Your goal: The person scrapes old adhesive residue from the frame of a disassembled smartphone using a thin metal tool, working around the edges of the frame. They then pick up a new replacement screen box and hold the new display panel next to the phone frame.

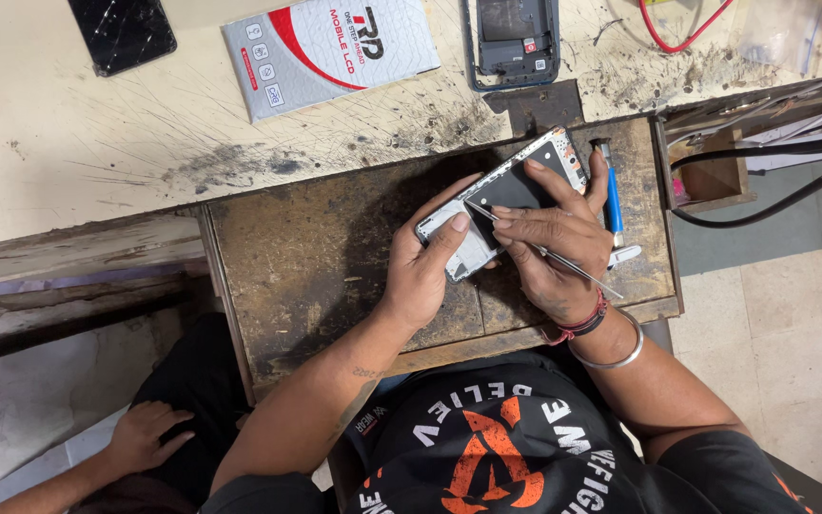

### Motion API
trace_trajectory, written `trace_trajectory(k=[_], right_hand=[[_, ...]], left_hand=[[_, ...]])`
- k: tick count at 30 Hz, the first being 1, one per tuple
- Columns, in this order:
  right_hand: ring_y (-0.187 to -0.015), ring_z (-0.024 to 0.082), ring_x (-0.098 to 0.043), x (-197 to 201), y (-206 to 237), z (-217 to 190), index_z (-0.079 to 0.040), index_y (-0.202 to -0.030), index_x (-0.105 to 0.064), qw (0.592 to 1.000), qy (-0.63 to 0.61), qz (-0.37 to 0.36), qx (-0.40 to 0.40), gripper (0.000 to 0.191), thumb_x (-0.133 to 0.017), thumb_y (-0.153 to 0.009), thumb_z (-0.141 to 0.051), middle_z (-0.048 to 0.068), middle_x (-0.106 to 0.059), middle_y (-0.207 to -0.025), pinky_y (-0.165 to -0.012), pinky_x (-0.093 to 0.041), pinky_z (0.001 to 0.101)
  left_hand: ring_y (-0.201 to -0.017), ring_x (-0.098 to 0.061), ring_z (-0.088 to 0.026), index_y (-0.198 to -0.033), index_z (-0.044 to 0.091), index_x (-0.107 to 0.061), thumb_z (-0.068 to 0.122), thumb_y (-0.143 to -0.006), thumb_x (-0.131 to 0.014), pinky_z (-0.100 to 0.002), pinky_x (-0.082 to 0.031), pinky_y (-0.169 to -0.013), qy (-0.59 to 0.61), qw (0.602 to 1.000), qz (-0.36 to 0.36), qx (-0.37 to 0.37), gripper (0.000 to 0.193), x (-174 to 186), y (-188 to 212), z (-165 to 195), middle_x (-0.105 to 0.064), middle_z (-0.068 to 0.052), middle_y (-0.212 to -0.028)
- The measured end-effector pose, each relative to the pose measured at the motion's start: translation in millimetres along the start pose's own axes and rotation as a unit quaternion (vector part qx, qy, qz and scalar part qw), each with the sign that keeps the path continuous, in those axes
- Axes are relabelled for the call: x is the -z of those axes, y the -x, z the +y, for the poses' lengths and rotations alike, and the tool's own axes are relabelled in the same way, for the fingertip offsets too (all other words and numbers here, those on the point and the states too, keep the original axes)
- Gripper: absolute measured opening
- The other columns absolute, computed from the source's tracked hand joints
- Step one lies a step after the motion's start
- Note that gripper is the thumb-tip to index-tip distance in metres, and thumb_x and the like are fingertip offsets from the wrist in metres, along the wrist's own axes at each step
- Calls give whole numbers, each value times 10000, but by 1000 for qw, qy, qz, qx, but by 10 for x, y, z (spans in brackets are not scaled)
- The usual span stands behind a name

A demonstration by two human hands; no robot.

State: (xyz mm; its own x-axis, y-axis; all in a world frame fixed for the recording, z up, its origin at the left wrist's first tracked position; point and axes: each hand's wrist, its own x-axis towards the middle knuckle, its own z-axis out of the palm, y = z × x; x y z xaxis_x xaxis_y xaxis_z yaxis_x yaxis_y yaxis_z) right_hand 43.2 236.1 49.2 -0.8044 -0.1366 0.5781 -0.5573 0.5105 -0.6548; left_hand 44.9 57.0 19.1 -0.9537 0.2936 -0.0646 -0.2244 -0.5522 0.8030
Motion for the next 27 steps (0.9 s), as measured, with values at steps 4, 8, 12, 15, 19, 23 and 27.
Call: trace_trajectory(k=[4,8,12,15,19,23,27], right_hand=[[-1338,330,-639,-8,13,9,-130,-905,-788,1000,-4,-1,3,36,-809,-884,-109,35,-790,-970,-1315,-80,576],[-1332,324,-644,-18,25,16,-124,-917,-786,1000,-5,14,0,39,-816,-903,-103,45,-789,-985,-1326,-108,580],[-1338,320,-646,-6,28,12,-128,-925,-779,1000,-2,16,-7,49,-816,-925,-97,47,-787,-989,-1337,-118,589],[-1328,323,-649,-18,23,8,-127,-927,-789,1000,-4,9,9,41,-820,-903,-112,44,-788,-969,-1314,-117,582],[-1344,327,-636,-20,11,15,-137,-924,-793,1000,-7,-3,-2,26,-812,-906,-142,39,-789,-983,-1316,-108,580],[-1344,326,-638,-8,14,27,-136,-923,-795,1000,-5,-6,-1,32,-808,-911,-163,33,-790,-983,-1311,-112,586],[-1337,324,-641,0,20,45,-135,-915,-795,1000,1,-8,6,40,-809,-907,-172,33,-790,-982,-1304,-120,591]], left_hand=[[-1028,-687,-143,-1533,-6,-500,200,-1115,-557,-332,-633,-821,1,1000,-8,-10,470,2,9,-1,-685,-112,-1258],[-1025,-696,-147,-1520,1,-490,208,-1095,-552,-345,-649,-805,6,1000,0,4,477,-5,5,0,-683,-105,-1254],[-1029,-696,-149,-1525,0,-489,209,-1103,-549,-346,-649,-812,13,1000,-4,0,475,-8,8,0,-683,-109,-1259],[-1038,-692,-147,-1524,-2,-488,203,-1102,-551,-344,-645,-812,15,1000,-4,0,473,7,8,0,-681,-108,-1267],[-1034,-687,-148,-1527,-6,-494,195,-1105,-555,-341,-640,-810,10,1000,1,-1,471,14,8,-11,-682,-111,-1266],[-1031,-691,-150,-1525,0,-493,195,-1103,-551,-342,-647,-806,11,1000,3,2,468,5,1,-16,-681,-113,-1263],[-1047,-692,-148,-1525,5,-490,199,-1102,-547,-339,-648,-809,8,1000,1,3,469,-5,1,-8,-679,-113,-1270]])
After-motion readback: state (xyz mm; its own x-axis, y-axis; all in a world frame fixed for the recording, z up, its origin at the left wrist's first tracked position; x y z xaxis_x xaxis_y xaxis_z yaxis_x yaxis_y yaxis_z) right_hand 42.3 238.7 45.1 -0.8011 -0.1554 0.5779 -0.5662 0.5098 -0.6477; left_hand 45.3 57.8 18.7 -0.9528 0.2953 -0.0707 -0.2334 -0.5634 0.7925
